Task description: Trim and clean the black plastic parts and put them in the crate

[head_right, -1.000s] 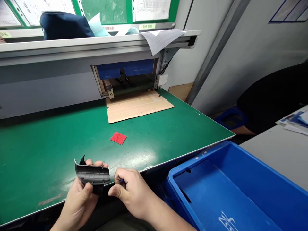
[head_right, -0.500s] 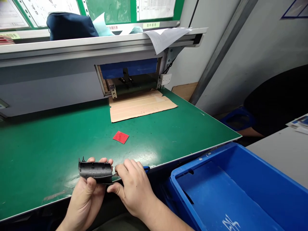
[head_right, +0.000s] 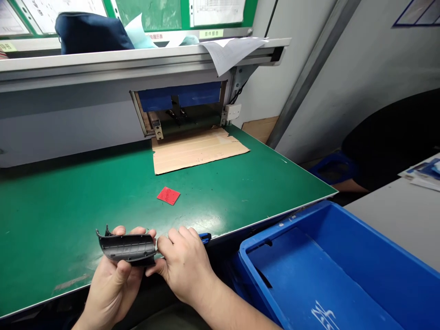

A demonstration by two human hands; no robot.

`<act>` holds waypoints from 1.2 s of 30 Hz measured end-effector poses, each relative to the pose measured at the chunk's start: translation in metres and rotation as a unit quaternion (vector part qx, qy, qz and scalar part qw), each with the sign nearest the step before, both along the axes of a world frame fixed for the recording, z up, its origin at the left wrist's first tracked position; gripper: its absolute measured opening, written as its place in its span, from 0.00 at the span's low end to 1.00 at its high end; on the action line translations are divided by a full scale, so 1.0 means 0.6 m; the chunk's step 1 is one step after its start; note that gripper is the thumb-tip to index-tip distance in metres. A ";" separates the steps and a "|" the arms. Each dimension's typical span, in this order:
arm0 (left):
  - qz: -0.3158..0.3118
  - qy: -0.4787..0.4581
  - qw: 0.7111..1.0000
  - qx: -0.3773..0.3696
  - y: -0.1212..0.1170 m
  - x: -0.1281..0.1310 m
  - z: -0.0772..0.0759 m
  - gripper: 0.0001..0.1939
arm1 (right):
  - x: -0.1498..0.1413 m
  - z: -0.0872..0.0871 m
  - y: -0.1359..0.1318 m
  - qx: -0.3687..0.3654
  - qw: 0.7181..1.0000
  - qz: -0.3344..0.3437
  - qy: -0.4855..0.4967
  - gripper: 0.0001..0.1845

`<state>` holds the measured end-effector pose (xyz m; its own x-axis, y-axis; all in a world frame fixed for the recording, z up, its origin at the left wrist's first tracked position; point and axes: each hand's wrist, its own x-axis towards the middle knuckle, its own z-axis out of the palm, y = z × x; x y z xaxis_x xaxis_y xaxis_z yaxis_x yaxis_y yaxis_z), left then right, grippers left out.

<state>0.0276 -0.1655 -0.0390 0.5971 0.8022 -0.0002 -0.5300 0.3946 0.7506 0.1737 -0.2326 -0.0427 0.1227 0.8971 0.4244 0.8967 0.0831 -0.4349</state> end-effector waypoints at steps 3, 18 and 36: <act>-0.005 -0.004 1.000 0.016 -0.001 0.002 -0.002 0.22 | 0.001 -0.005 0.000 0.004 1.000 0.007 -0.010 0.43; -0.056 -0.057 0.997 0.024 -0.003 -0.002 0.016 0.21 | 0.043 0.037 -0.006 -0.146 0.923 0.209 0.289 0.34; -0.028 -0.064 0.997 -0.013 0.001 -0.029 0.017 0.22 | -0.029 0.022 -0.001 0.166 0.955 0.145 0.199 0.21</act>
